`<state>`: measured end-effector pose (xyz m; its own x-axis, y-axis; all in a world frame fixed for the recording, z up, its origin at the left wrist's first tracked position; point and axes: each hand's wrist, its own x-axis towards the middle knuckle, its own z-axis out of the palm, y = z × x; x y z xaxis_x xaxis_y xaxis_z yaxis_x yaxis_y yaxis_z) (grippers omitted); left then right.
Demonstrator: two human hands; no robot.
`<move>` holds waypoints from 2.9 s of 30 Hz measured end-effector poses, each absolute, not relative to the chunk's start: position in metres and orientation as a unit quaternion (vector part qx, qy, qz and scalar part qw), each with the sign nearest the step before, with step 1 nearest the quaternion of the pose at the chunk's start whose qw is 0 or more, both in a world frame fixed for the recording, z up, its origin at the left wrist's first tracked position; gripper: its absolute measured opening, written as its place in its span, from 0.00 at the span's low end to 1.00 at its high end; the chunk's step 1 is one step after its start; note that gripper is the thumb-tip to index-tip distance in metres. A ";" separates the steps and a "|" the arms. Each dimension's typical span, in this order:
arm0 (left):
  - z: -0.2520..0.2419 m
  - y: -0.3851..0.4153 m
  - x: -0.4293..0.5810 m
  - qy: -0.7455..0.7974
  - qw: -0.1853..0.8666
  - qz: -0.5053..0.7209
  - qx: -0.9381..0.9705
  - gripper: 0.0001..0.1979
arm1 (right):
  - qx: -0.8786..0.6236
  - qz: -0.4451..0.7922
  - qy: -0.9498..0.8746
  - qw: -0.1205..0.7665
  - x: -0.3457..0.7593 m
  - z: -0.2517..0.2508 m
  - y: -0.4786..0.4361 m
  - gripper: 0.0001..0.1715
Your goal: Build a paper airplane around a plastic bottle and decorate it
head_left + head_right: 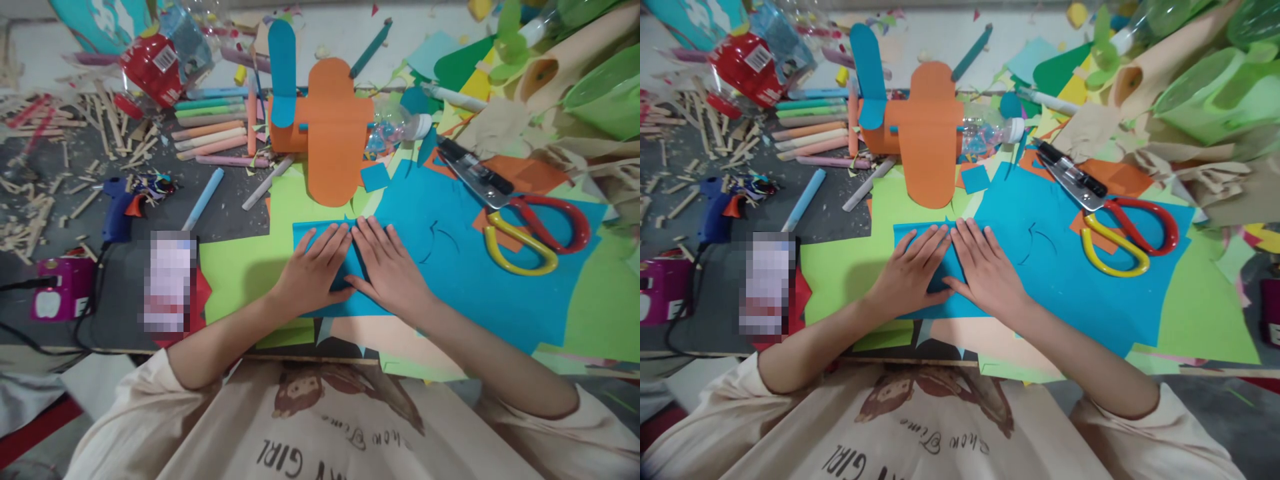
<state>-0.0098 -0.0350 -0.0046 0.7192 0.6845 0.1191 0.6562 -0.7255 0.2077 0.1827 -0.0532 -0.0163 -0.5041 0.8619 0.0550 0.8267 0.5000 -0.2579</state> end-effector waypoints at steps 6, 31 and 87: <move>-0.005 -0.033 -0.010 0.368 0.096 0.080 0.921 0.37 | -0.490 0.097 -0.862 0.083 0.182 -0.014 -0.053 0.44; -0.001 -0.029 -0.006 0.388 0.113 0.040 0.914 0.40 | -0.475 0.107 -0.866 0.111 0.164 -0.009 -0.044 0.24; 0.035 0.011 -0.034 0.504 0.567 0.162 0.632 0.14 | -0.603 0.544 -0.414 0.411 0.206 0.010 -0.002 0.11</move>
<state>-0.0340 0.0105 0.0345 0.4397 0.8201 -0.3662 0.4527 0.1498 0.8790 0.2057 -0.0020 0.0101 0.0660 0.9466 -0.3156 0.0533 -0.3191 -0.9462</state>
